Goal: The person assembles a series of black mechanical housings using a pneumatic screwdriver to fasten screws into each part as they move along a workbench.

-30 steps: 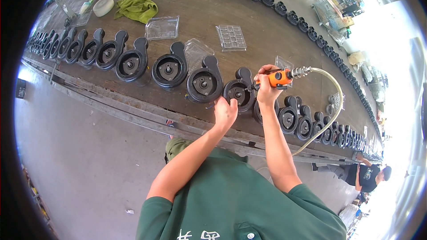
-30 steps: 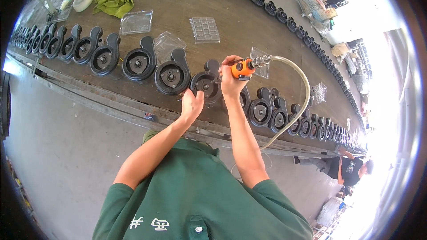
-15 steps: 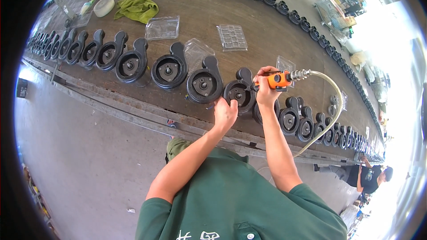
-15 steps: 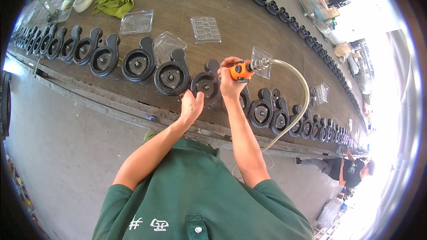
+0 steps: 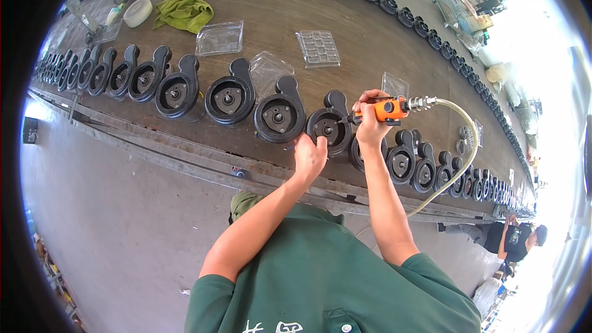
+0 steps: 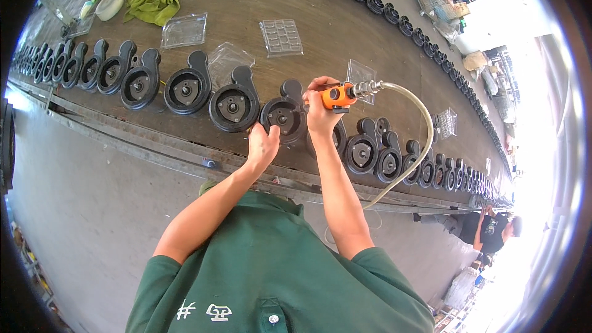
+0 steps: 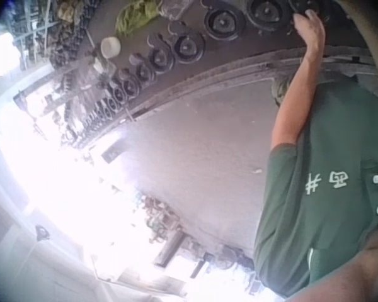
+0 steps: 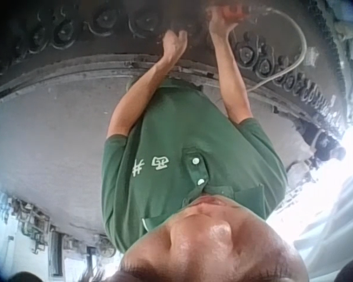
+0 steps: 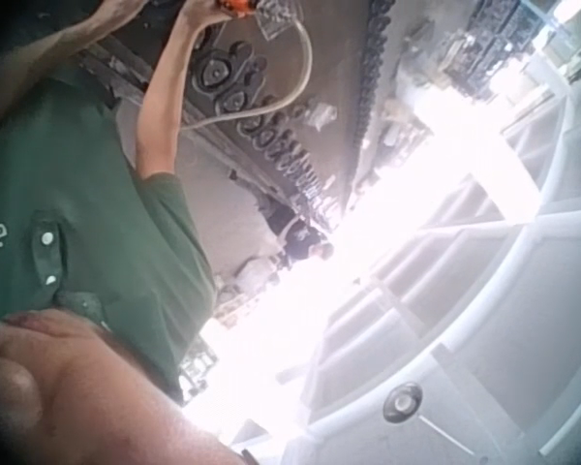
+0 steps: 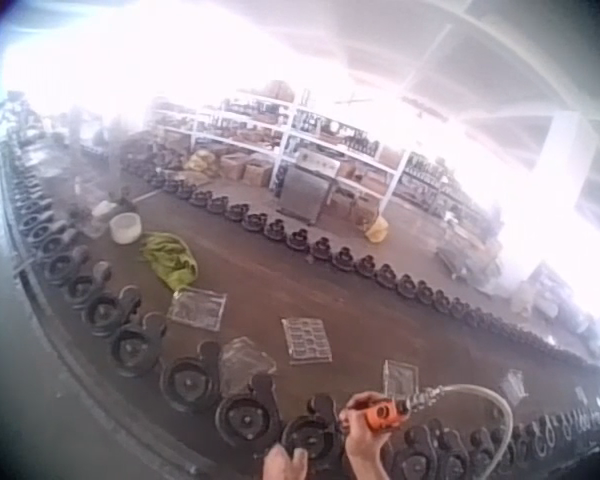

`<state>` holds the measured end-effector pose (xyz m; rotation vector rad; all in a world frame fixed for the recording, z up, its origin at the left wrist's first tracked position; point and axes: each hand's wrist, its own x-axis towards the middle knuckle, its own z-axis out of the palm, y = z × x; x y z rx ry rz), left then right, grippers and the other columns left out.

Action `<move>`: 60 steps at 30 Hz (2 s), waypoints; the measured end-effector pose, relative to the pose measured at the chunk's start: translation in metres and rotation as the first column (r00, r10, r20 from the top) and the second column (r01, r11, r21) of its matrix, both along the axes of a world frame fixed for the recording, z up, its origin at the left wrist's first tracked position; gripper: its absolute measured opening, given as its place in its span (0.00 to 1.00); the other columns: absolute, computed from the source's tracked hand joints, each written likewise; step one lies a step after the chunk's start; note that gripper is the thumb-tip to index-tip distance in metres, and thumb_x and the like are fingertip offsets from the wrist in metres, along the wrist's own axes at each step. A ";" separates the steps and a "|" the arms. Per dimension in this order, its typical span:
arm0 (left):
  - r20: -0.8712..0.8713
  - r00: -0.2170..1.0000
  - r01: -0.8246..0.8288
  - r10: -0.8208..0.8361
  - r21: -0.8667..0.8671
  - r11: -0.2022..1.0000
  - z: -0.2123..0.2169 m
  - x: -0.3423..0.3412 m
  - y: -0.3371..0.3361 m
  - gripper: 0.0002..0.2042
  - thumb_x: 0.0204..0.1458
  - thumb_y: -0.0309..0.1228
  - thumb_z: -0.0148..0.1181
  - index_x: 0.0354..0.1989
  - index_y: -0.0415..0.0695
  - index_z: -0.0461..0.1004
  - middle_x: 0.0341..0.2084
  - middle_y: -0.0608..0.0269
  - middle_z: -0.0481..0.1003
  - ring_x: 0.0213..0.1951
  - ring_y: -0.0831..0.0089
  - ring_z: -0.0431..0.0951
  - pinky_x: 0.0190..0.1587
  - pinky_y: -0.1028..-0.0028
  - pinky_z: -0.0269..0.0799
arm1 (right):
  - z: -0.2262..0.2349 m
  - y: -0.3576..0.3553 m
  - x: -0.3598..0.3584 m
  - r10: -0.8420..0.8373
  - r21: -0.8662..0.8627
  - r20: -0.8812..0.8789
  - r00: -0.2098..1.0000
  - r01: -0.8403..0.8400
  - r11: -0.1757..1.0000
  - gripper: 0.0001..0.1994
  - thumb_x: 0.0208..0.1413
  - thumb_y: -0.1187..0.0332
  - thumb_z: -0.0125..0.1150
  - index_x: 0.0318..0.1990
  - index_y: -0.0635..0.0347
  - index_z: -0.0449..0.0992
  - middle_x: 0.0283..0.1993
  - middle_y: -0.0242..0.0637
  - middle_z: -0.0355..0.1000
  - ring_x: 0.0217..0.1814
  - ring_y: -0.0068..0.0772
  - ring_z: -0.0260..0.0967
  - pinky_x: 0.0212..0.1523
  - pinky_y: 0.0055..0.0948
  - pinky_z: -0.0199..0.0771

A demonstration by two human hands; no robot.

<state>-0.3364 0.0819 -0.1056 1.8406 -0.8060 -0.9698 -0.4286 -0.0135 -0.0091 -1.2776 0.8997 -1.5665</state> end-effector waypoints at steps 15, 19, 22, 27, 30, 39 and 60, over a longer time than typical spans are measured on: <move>-0.138 0.990 0.012 -0.008 0.027 1.000 0.004 0.001 -0.002 0.23 0.55 0.35 0.58 0.49 0.24 0.69 0.44 0.26 0.75 0.49 0.35 0.77 0.55 0.53 0.72 | -0.014 -0.004 0.000 0.181 -0.042 0.032 0.983 -0.180 0.983 0.09 0.51 0.82 0.58 0.40 0.65 0.72 0.31 0.37 0.75 0.28 0.23 0.73 0.30 0.22 0.75; -0.237 0.971 0.044 -0.024 0.080 0.996 0.001 0.001 -0.003 0.25 0.55 0.35 0.58 0.53 0.24 0.67 0.48 0.24 0.72 0.53 0.34 0.74 0.60 0.53 0.68 | -0.015 -0.007 0.000 0.151 -0.096 0.004 0.988 -0.150 0.984 0.10 0.51 0.81 0.60 0.41 0.66 0.72 0.31 0.37 0.75 0.28 0.24 0.73 0.31 0.22 0.76; -0.188 0.982 0.037 -0.029 0.038 0.999 -0.002 0.002 -0.003 0.25 0.55 0.35 0.58 0.54 0.25 0.66 0.50 0.24 0.72 0.55 0.35 0.73 0.61 0.53 0.67 | -0.013 -0.003 0.000 0.115 -0.082 0.001 0.993 -0.115 0.990 0.11 0.52 0.82 0.58 0.43 0.67 0.73 0.33 0.38 0.75 0.28 0.24 0.74 0.31 0.22 0.76; -0.108 0.992 0.060 -0.058 0.021 0.998 0.004 0.007 0.004 0.25 0.56 0.34 0.57 0.55 0.25 0.66 0.52 0.24 0.71 0.56 0.36 0.73 0.61 0.54 0.67 | -0.017 0.018 0.003 0.037 -0.126 -0.035 0.999 -0.041 0.991 0.13 0.52 0.83 0.58 0.46 0.68 0.73 0.34 0.38 0.75 0.29 0.24 0.74 0.29 0.22 0.76; -0.168 0.981 0.112 -0.097 0.086 0.990 0.004 0.009 0.000 0.24 0.56 0.34 0.56 0.54 0.25 0.67 0.51 0.25 0.72 0.55 0.37 0.73 0.61 0.53 0.67 | -0.014 0.001 0.001 0.009 -0.043 -0.028 1.000 -0.010 0.999 0.12 0.52 0.84 0.57 0.45 0.68 0.73 0.34 0.37 0.75 0.27 0.24 0.73 0.28 0.21 0.75; -0.186 0.978 0.089 -0.092 -0.021 0.996 -0.005 0.007 0.003 0.23 0.54 0.33 0.57 0.50 0.22 0.66 0.46 0.21 0.71 0.53 0.32 0.72 0.58 0.52 0.68 | 0.002 0.046 -0.003 0.120 0.043 0.060 0.991 -0.123 0.991 0.13 0.53 0.83 0.54 0.47 0.65 0.69 0.33 0.37 0.73 0.29 0.24 0.71 0.29 0.21 0.72; 0.009 1.000 0.014 -0.012 -0.158 0.987 -0.025 0.003 0.000 0.22 0.53 0.34 0.57 0.47 0.23 0.70 0.41 0.26 0.75 0.47 0.35 0.76 0.54 0.53 0.70 | -0.012 0.055 -0.014 0.281 0.011 -0.054 0.958 -0.281 0.960 0.11 0.56 0.82 0.50 0.47 0.63 0.68 0.39 0.39 0.70 0.33 0.26 0.69 0.36 0.28 0.75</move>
